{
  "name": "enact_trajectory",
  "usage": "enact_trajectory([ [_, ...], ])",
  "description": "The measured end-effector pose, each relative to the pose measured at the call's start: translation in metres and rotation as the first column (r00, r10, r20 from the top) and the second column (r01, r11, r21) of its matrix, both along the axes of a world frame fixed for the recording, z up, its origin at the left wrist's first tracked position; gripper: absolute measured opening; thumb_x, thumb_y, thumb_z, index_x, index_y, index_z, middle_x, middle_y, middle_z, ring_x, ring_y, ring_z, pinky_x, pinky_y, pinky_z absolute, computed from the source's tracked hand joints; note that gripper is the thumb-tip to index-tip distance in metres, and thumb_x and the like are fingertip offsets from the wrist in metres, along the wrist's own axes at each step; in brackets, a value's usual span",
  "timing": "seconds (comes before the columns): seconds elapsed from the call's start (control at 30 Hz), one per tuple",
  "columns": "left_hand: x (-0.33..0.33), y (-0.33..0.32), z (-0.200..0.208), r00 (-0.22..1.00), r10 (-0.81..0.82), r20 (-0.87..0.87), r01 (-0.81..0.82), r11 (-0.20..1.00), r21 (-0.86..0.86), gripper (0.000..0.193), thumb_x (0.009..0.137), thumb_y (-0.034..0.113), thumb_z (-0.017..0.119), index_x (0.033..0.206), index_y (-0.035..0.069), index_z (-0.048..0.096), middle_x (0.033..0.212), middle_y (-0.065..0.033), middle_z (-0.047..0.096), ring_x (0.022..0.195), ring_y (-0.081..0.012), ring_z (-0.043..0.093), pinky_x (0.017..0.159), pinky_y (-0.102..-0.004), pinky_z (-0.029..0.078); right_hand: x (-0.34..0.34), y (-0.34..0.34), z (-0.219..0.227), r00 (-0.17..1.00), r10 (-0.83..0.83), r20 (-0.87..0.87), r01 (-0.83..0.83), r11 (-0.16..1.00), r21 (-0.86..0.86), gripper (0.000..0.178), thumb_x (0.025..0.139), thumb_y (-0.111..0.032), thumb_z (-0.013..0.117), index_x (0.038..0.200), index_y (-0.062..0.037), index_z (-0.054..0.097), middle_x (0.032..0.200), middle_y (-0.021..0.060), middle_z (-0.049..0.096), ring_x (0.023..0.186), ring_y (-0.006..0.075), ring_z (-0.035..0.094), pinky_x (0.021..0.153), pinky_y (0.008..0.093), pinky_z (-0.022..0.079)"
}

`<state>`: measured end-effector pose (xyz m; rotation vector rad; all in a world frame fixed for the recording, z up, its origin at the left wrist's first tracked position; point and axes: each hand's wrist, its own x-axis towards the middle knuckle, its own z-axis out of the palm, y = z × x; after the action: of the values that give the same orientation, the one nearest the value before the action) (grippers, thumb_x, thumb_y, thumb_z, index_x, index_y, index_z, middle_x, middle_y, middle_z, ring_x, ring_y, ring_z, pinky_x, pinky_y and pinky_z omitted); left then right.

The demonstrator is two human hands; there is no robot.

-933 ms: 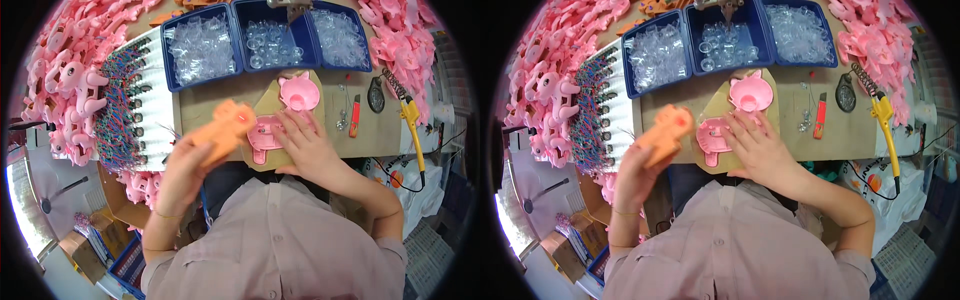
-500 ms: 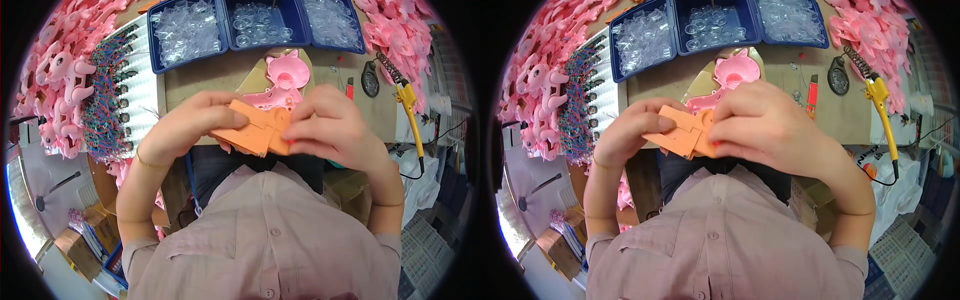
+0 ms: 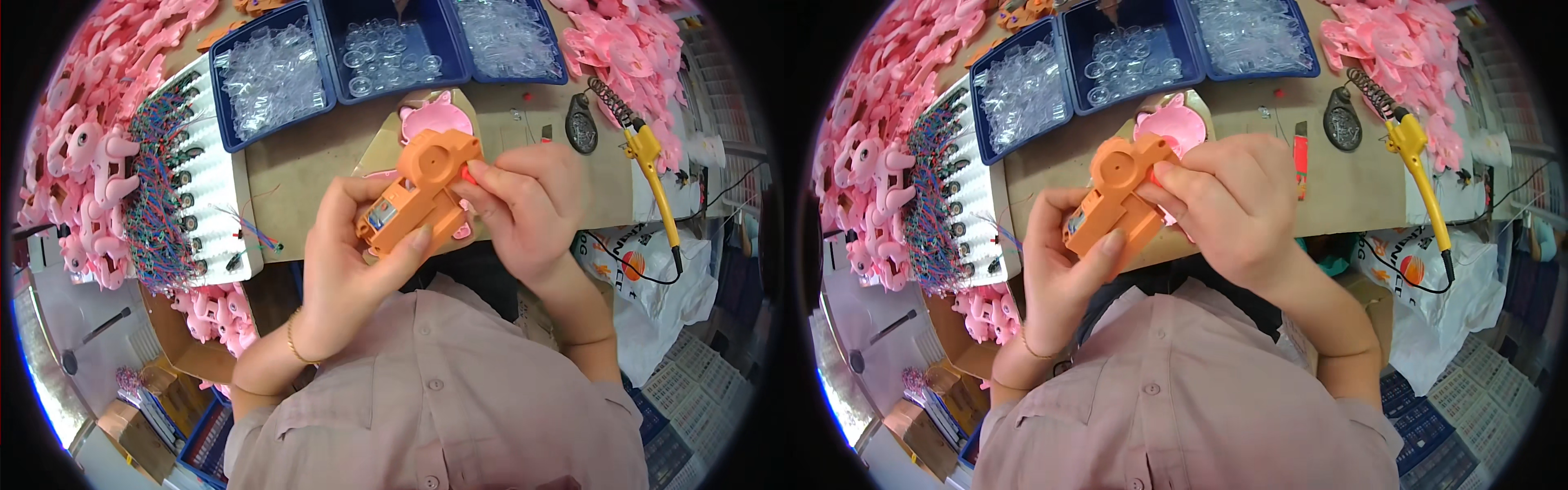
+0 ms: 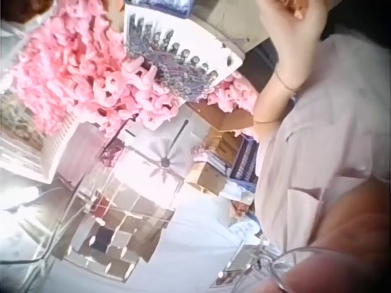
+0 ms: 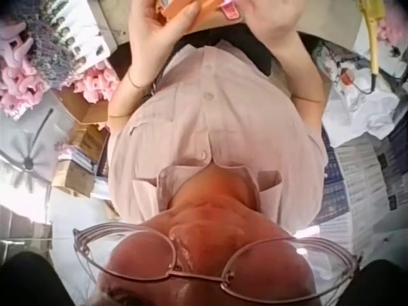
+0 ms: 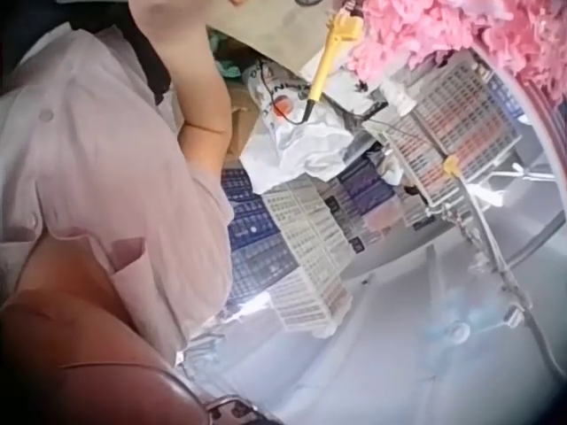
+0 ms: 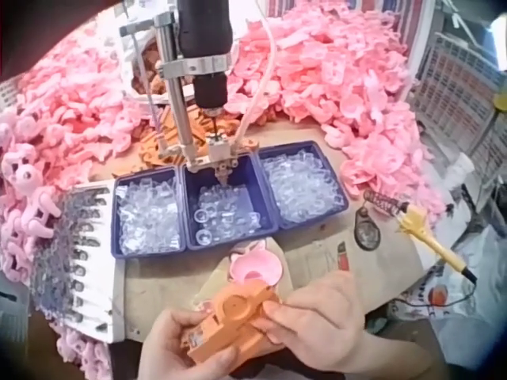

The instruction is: Assembling plastic toy pink unicorns by inserting electronic components and soldering wires.

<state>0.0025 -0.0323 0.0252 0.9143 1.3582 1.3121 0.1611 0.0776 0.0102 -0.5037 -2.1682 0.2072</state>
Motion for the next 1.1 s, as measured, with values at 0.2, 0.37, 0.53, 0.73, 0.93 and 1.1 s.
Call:
enact_trajectory([
  [0.2,-0.009,0.003,0.001,0.986,-0.043,0.160,0.062,0.992,-0.114,0.044,0.083,0.005,0.069,0.119,-0.002,0.045,0.116,-0.0072,0.054,0.108,-0.0122,0.054,0.091,-0.0273,0.045,0.009,0.003,0.016,1.000,-0.023,-0.006,0.021,0.984,-0.177,0.040,0.066,-0.021,0.081,0.097,-0.0036,0.063,0.088,0.0078,0.058,0.078,0.0234,0.056,0.068,0.0322,0.044],
  [0.37,-0.036,0.000,0.002,0.810,-0.298,-0.506,0.385,0.920,0.074,0.046,0.074,0.004,0.073,0.117,0.002,0.058,0.112,-0.0105,0.065,0.098,-0.0210,0.065,0.083,-0.0293,0.050,0.022,0.013,0.031,0.910,0.400,0.107,-0.269,0.769,-0.580,0.051,0.067,-0.030,0.078,0.107,-0.0016,0.065,0.093,0.0102,0.060,0.084,0.0257,0.059,0.073,0.0326,0.047],
  [0.53,-0.034,-0.010,-0.003,0.733,-0.239,-0.637,0.452,0.871,0.194,0.051,0.068,0.005,0.073,0.117,0.007,0.061,0.113,-0.0097,0.065,0.099,-0.0261,0.065,0.080,-0.0339,0.052,0.028,0.002,0.030,0.873,0.458,0.167,-0.324,0.801,-0.503,0.045,0.069,-0.031,0.076,0.102,-0.0022,0.067,0.093,0.0078,0.060,0.081,0.0227,0.058,0.070,0.0327,0.046],
  [0.73,0.007,-0.007,-0.048,0.784,0.070,-0.617,0.122,0.957,0.264,0.058,0.071,0.015,0.073,0.124,0.003,0.054,0.107,-0.0125,0.064,0.099,-0.0263,0.063,0.082,-0.0365,0.050,0.023,0.034,0.009,0.881,0.394,0.261,-0.140,0.744,-0.653,0.035,0.078,-0.004,0.063,0.112,-0.0029,0.062,0.109,0.0124,0.060,0.103,0.0274,0.058,0.087,0.0338,0.046],
  [0.93,0.002,-0.013,-0.049,0.617,0.331,-0.714,-0.022,0.914,0.405,0.043,0.071,0.020,0.072,0.108,0.005,0.057,0.101,-0.0092,0.061,0.095,-0.0283,0.058,0.085,-0.0404,0.045,0.014,0.020,-0.021,0.924,0.247,0.292,0.012,0.744,-0.668,0.038,0.081,0.001,0.053,0.119,-0.0017,0.057,0.125,0.0129,0.055,0.116,0.0263,0.052,0.097,0.0350,0.040],
  [1.1,-0.092,-0.064,-0.016,0.189,0.288,-0.939,-0.294,0.929,0.226,0.012,0.074,0.013,0.069,0.079,0.006,0.061,0.078,-0.0087,0.055,0.075,-0.0268,0.052,0.067,-0.0380,0.041,0.038,0.005,0.000,0.942,-0.066,0.330,0.268,0.741,-0.616,0.029,0.083,0.004,0.051,0.111,0.0022,0.060,0.115,0.0134,0.060,0.111,0.0251,0.055,0.096,0.0328,0.040],
])
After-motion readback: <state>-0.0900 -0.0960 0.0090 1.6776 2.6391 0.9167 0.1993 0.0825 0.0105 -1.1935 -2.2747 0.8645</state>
